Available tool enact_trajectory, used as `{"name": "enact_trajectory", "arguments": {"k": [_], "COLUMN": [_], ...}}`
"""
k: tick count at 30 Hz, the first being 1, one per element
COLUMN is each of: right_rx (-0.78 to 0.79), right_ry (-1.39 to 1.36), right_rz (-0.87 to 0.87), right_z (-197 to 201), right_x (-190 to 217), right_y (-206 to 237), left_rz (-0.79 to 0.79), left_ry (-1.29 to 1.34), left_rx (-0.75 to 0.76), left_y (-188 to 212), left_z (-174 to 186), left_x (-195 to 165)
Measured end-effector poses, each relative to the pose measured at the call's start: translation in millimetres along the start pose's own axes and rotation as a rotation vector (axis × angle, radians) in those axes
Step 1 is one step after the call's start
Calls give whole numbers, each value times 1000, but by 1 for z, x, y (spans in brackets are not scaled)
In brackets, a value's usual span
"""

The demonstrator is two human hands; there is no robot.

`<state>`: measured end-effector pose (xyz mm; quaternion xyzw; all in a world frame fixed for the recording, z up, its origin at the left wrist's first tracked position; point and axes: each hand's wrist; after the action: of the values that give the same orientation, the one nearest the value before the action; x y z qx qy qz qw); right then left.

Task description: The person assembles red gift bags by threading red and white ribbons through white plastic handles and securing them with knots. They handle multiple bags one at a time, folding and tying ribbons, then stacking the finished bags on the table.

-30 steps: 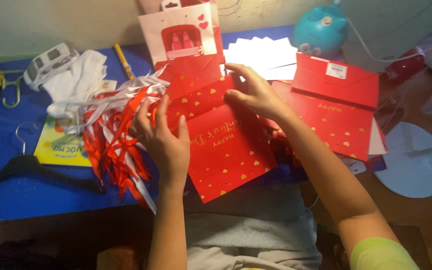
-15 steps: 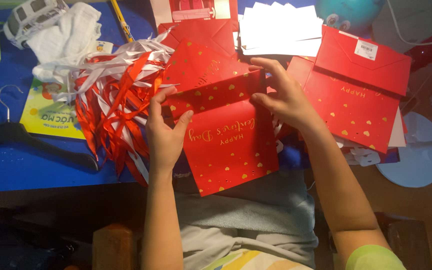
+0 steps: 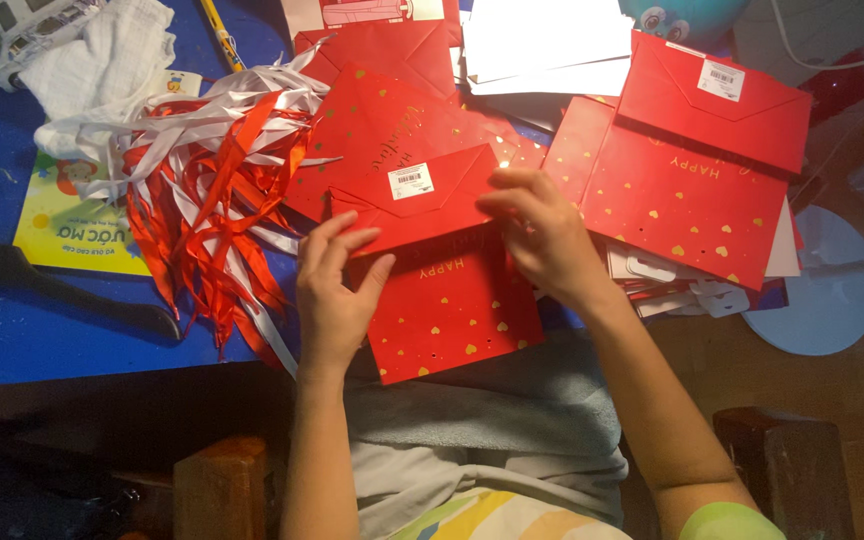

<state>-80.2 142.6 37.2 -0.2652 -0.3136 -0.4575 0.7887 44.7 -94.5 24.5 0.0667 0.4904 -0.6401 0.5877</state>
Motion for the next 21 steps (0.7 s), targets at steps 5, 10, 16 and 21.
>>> {"name": "enact_trajectory", "arguments": {"k": [5,10,16,21], "right_rx": [33,-12,-79,-105], "right_ry": [118,241,374,342], "right_rz": [12,19,-68,-44], "right_z": [-14,-21,-28,-26], "right_x": [0,0,8,15], "right_y": [16,24,34,37], "left_rz": [-70,-106,-55,-52], "left_ry": [-134,-271,-376,-324], "left_rx": [49,88,41,13], "left_y": [11,19,29,32], "left_z": [-13,-20,-31,-35], "left_x": [2,4,-8,-7]}}
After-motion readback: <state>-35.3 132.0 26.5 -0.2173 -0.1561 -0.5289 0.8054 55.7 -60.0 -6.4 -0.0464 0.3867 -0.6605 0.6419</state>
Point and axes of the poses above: each hand's wrist, its own y-axis away from the middle knuckle, its own z-axis out of the back of the hand, x = y × z, and after that the axes turned 15 degrees about -z, right-handed
